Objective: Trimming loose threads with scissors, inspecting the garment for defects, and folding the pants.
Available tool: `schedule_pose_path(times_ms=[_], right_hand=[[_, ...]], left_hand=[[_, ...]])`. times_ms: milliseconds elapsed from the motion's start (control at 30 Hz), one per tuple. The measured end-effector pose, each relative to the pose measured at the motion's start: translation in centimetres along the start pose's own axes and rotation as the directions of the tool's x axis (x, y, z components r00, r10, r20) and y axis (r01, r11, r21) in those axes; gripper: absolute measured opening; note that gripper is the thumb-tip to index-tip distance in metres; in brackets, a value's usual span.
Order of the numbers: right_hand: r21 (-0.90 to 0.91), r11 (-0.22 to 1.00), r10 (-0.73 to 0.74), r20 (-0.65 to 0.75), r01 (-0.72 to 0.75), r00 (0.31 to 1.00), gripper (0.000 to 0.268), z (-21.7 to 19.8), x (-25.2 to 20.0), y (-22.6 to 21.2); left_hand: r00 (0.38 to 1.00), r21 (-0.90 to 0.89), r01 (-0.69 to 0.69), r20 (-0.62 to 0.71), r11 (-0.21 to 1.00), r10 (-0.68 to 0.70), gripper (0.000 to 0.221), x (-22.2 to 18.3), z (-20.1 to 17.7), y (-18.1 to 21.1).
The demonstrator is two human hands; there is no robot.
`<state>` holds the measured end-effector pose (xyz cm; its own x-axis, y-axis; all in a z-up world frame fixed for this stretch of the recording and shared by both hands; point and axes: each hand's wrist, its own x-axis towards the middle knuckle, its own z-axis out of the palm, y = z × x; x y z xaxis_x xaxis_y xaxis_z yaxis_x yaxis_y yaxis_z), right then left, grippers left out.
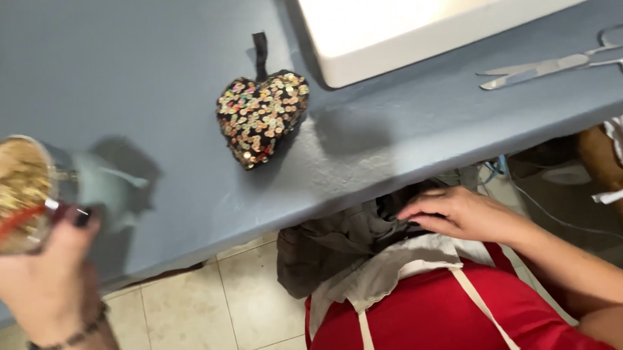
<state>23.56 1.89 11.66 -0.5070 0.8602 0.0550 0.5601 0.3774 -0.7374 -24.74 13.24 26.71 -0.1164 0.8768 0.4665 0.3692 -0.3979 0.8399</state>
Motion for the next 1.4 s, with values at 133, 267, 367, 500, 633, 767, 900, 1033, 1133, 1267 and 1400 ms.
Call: schedule_pose_path(times_ms=[133, 267, 367, 500, 633, 767, 900, 1033, 1133, 1267, 1400], right_hand=[[0.031, 0.997, -0.068, 0.003, 0.068, 0.998, 0.027, 0.8, 0.3, -0.1], [0.045, 0.996, -0.076, 0.014, 0.076, 0.997, 0.026, 1.6, -0.2, 0.1], [0.032, 0.998, -0.052, 0.027, 0.051, 0.998, 0.025, 2.3, -1.3, 1.3], [-0.008, 1.000, -0.023, 0.007, 0.023, 1.000, 0.017, 2.5, -3.5, 3.1], [0.010, 0.999, 0.043, 0.023, -0.044, 0.999, 0.017, 2.4, -5.1, 3.9], [0.015, 0.997, 0.081, 0.014, -0.081, 0.997, 0.017, 2.6, -5.6, 4.2], [0.025, 0.997, 0.077, 0.032, -0.078, 0.997, 0.017, 2.9, -6.1, 4.7], [0.036, 0.997, 0.072, 0.050, -0.074, 0.996, 0.018, 3.2, -6.1, 5.0], [0.020, 0.997, 0.076, 0.040, -0.077, 0.996, 0.018, 3.2, -5.5, 4.8], [0.015, 0.996, 0.086, 0.032, -0.086, 0.996, 0.018, 3.2, -5.6, 4.8], [0.011, 0.996, 0.093, 0.027, -0.094, 0.995, 0.019, 3.3, -5.4, 4.8]], left_hand=[[0.987, -0.081, -0.009, 0.162, 0.997, 0.022, 0.109, -4.1, 8.1, 10.1], [0.953, -0.340, 0.011, 0.287, 0.940, 0.093, 0.116, -7.8, 13.5, 9.6], [0.913, -0.438, 0.085, 0.394, 0.895, 0.106, 0.112, -10.4, 16.5, 9.8], [0.810, -0.512, 0.315, 0.584, 0.799, 0.055, 0.121, -12.8, 18.8, 10.5], [0.747, -0.546, 0.389, 0.658, 0.742, 0.093, 0.116, -13.9, 19.9, 10.9], [0.700, -0.580, 0.463, 0.703, 0.670, 0.124, 0.117, -14.1, 20.3, 10.6], [0.660, -0.576, 0.473, 0.733, 0.667, 0.166, 0.118, -13.6, 20.2, 11.0], [0.655, -0.616, 0.521, 0.733, 0.591, 0.185, 0.115, -14.0, 19.8, 10.6], [0.666, -0.601, 0.481, 0.724, 0.639, 0.180, 0.115, -13.6, 19.6, 10.8], [0.690, -0.628, 0.480, 0.701, 0.613, 0.179, 0.116, -13.7, 19.4, 10.8], [0.685, -0.593, 0.465, 0.712, 0.658, 0.157, 0.117, -13.5, 18.9, 10.7]])
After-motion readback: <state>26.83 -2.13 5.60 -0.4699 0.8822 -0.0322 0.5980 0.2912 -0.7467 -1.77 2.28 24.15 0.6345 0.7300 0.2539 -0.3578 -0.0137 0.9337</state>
